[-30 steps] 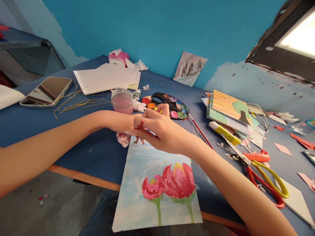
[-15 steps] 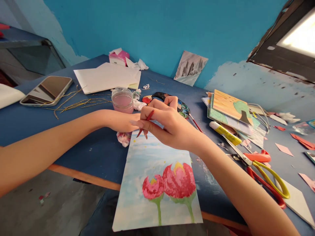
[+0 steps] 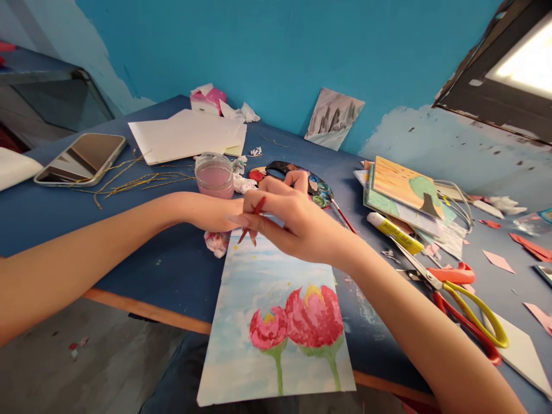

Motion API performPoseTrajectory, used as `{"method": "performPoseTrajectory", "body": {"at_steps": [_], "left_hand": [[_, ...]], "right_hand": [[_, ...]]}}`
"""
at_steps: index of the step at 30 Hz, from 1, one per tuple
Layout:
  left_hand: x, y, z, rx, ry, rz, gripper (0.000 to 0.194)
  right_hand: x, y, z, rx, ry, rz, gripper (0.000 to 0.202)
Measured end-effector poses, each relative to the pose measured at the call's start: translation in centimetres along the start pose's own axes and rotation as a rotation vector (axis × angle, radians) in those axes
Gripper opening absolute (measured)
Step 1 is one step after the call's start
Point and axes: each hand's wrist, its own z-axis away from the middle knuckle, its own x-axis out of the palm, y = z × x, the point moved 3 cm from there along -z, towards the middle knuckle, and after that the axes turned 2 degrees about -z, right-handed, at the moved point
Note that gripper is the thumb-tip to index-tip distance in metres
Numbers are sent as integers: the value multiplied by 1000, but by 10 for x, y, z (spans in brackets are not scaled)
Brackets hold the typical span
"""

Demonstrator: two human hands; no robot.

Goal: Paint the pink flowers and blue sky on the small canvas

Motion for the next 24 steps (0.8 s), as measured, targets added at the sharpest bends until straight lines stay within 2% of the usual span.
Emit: {"method": "performPoseTrajectory", "body": {"at_steps": [3, 6, 8, 10, 13, 16, 19, 24], "left_hand": [[6, -9, -2, 57, -92, -33, 36], [7, -10, -5, 155, -77, -62, 43], [6, -9, -7, 150, -87, -41, 46], [5, -7, -8, 86, -127, -6, 45], [5, -3, -7, 17, -179, 35, 42], [5, -2, -6, -6, -185, 58, 39], [5, -3, -6, -12, -181, 67, 38], [6, -7, -6, -22, -161, 76, 38]], "right_hand": [[-21, 2, 3, 50, 119, 31, 33], [-39, 11, 6, 130, 268, 45, 40], [-43, 26, 7, 195, 344, 57, 43], [-40, 46, 9, 282, 389, 75, 42], [-26, 81, 13, 420, 371, 73, 38], [-9, 106, 19, 480, 309, 49, 36], [3, 114, 23, 450, 271, 59, 34], [11, 113, 23, 414, 238, 200, 31]]}}
